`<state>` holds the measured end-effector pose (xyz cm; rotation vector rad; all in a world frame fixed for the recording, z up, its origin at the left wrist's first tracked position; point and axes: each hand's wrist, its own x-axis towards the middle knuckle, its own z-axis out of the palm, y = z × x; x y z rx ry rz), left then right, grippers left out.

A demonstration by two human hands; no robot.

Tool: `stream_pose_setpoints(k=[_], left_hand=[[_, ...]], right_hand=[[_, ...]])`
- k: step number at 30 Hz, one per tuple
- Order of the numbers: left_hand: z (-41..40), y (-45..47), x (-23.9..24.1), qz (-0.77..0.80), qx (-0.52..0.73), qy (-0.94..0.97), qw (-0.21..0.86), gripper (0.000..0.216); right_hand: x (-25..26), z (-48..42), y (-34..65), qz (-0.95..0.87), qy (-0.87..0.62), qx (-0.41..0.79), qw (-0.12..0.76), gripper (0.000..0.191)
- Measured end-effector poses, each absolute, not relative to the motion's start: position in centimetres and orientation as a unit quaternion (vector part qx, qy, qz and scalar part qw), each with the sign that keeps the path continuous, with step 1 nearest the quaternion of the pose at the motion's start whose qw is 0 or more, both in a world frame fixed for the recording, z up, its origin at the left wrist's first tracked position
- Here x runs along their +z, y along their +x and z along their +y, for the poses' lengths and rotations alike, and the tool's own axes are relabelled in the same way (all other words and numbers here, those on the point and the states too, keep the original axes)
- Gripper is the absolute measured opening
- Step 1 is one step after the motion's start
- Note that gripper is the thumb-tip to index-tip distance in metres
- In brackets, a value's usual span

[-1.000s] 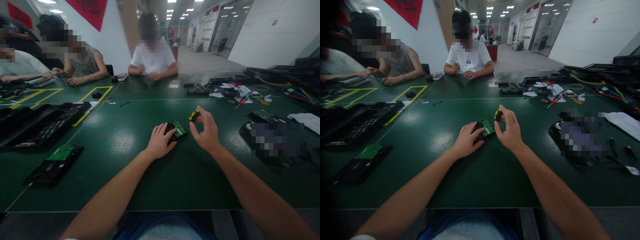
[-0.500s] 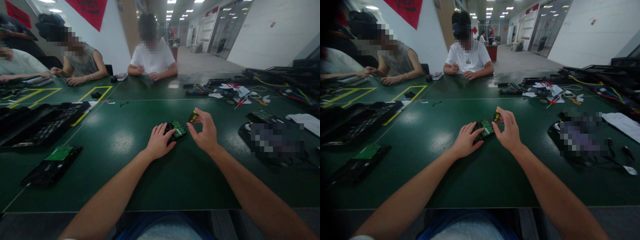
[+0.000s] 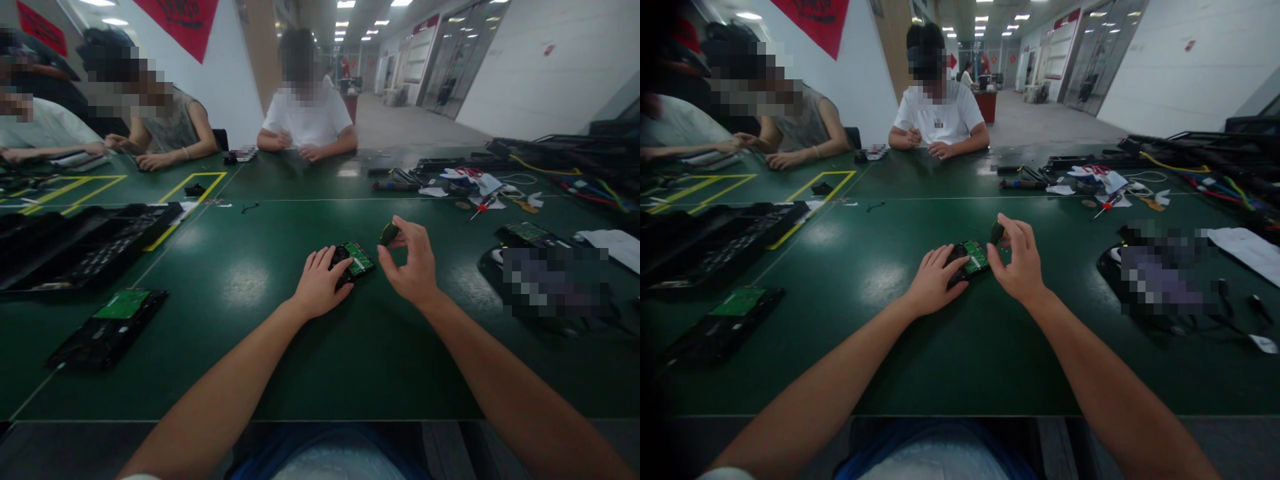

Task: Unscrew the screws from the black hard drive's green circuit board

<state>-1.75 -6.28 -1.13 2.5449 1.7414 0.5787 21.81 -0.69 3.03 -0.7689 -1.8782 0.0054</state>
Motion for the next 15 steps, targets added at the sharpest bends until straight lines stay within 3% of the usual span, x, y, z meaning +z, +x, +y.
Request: stream_pose_setpoints(k=[15], left_hand=[[-6.27, -1.75, -1.16, 0.555, 0.186, 0.811, -0.001, 0.063]], right_hand=[[2.73, -0.61, 21.82, -0.784, -0.326, 0.007, 0.528, 0.073]])
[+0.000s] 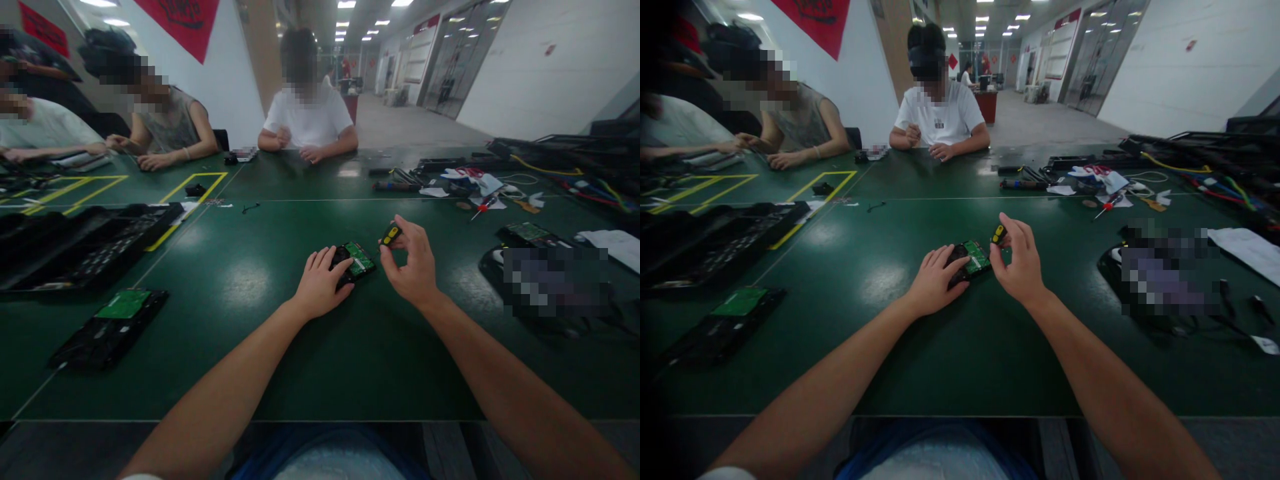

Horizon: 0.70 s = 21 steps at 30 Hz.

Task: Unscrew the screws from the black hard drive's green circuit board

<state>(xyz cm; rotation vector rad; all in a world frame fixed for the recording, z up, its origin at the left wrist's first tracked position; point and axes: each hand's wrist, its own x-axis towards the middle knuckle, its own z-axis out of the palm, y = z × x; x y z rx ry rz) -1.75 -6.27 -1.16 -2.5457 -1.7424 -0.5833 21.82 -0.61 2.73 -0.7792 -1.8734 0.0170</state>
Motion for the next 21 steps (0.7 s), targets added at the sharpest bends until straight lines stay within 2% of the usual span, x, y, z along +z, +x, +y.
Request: stream_pose_setpoints(k=[14, 21], left_hand=[[-6.3, -1.7, -0.5, -0.554, -0.179, -0.813, -0.007, 0.064], [-6.2, -1.3, 0.6, -0.572, -0.133, -0.809, -0.004, 0.068]], right_hand=[[2.7, -0.6, 21.7, -0.781, -0.33, 0.008, 0.531, 0.073], [2.5, -0.4, 21.7, -0.787, -0.323, 0.025, 0.525, 0.071]])
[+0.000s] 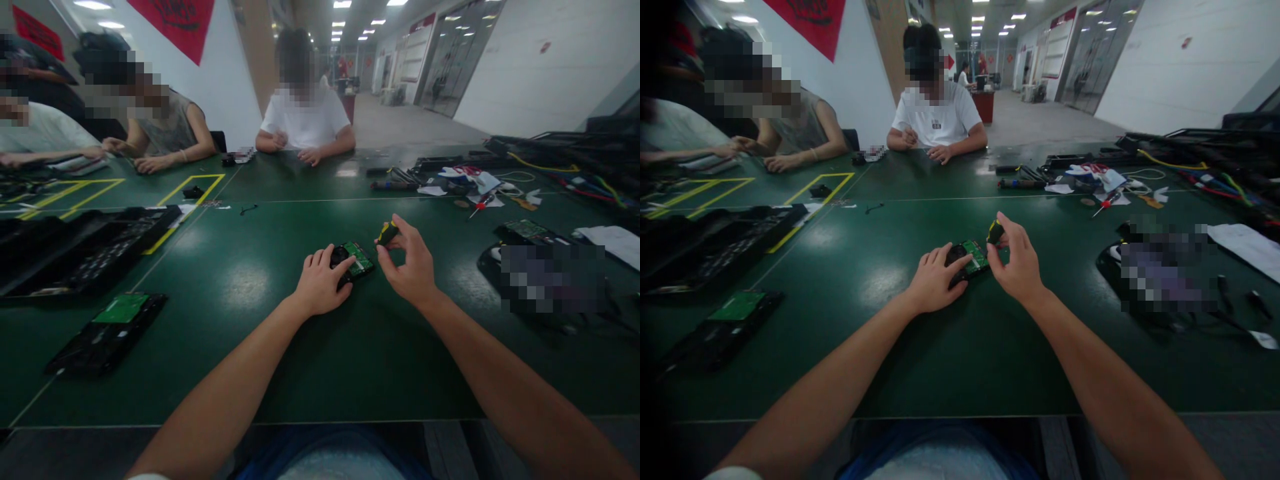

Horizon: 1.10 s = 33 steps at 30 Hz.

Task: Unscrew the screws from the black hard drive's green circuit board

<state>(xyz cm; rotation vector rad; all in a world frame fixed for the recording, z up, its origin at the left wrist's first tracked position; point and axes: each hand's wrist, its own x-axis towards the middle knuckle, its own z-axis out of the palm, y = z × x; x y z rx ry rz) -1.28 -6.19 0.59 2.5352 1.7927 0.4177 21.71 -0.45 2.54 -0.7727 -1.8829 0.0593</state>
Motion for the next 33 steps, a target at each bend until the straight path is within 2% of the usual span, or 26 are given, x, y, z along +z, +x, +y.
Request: stream_pose_setpoints(k=[6, 15, 27, 33], left_hand=[[-6.2, -1.3, 0.7, 0.581, 0.123, 0.804, 0.006, 0.069], [-6.2, -1.3, 0.3, 0.575, 0.133, 0.807, 0.007, 0.069], [-7.2, -1.5, 1.5, 0.551, 0.109, 0.827, 0.031, 0.072], [-7.2, -1.6, 1.1, 0.531, 0.127, 0.837, 0.029, 0.071]], right_hand=[[2.8, -0.5, 21.8, -0.79, -0.317, -0.004, 0.526, 0.068], [2.3, -0.6, 21.6, -0.794, -0.304, 0.071, 0.521, 0.072], [2.8, -0.6, 21.7, -0.79, -0.321, 0.005, 0.523, 0.07], [2.8, -1.0, 21.5, -0.8, -0.312, 0.05, 0.51, 0.07]])
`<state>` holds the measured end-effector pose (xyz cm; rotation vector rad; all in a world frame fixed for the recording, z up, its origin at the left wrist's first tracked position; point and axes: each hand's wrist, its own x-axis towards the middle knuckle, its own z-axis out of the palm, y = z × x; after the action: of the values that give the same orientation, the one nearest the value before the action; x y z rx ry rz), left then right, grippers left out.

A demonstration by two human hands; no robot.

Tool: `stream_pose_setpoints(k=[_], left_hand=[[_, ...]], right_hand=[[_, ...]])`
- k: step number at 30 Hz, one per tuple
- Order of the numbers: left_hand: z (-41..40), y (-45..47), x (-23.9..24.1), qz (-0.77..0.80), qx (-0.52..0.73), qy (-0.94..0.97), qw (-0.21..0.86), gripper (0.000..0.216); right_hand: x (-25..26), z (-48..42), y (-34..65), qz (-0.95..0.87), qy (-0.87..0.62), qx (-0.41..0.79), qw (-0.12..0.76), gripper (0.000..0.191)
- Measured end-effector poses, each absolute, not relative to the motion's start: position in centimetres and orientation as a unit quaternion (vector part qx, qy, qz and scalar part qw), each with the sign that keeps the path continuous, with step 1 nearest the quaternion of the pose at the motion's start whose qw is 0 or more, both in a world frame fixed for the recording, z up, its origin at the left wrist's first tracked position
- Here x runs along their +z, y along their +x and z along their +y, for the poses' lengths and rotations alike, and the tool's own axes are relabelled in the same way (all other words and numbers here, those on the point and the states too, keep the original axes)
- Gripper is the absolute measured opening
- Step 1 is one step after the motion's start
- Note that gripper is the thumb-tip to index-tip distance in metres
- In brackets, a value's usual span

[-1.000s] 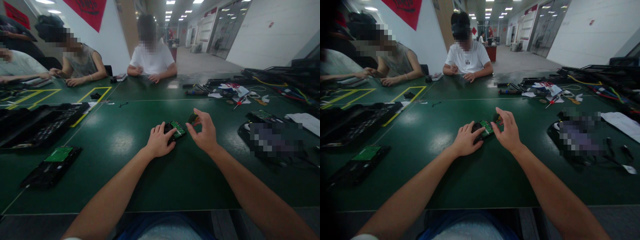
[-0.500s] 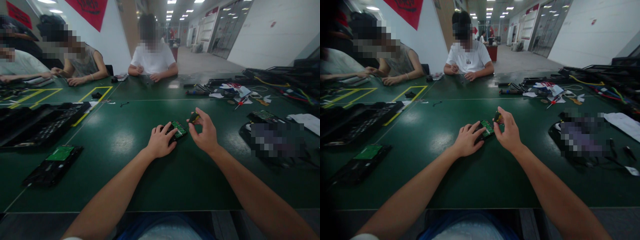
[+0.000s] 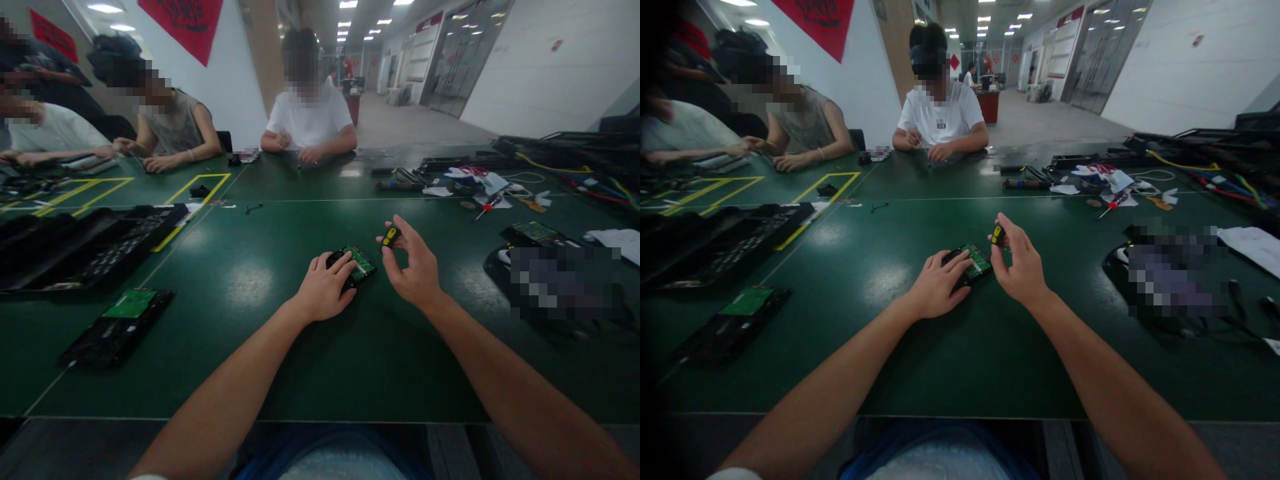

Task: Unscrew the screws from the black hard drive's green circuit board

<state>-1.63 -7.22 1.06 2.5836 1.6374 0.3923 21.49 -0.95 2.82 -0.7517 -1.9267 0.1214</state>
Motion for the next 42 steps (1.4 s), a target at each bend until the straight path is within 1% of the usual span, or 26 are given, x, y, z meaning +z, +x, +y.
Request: stream_pose_setpoints(k=[6, 9, 15, 21, 27, 35, 42], left_hand=[[-6.9, -1.76, 0.7, 0.528, 0.138, 0.837, 0.033, 0.07], [-6.72, -1.79, 0.66, 0.531, 0.141, 0.835, 0.036, 0.071], [-6.67, -1.79, 0.73, 0.534, 0.147, 0.832, 0.039, 0.07], [-6.82, -1.81, 0.69, 0.54, 0.153, 0.827, 0.044, 0.071], [-6.78, -1.87, 0.52, 0.541, 0.157, 0.825, 0.044, 0.072], [-6.76, -1.84, 0.45, 0.538, 0.158, 0.827, 0.04, 0.072], [-6.81, -1.75, 0.63, 0.538, 0.158, 0.827, 0.042, 0.07]], right_hand=[[2.35, -0.53, 21.55, -0.778, -0.33, 0.024, 0.534, 0.072], [2.33, -0.45, 21.58, -0.78, -0.33, 0.007, 0.531, 0.068], [2.3, -0.69, 21.3, -0.787, -0.308, 0.077, 0.529, 0.07], [2.13, -0.64, 21.49, -0.78, -0.335, 0.022, 0.529, 0.069], [2.47, -0.91, 21.35, -0.789, -0.307, 0.059, 0.53, 0.068], [2.58, -0.71, 21.61, -0.778, -0.335, 0.023, 0.531, 0.065], [2.52, -0.89, 21.31, -0.783, -0.305, 0.056, 0.54, 0.065]])
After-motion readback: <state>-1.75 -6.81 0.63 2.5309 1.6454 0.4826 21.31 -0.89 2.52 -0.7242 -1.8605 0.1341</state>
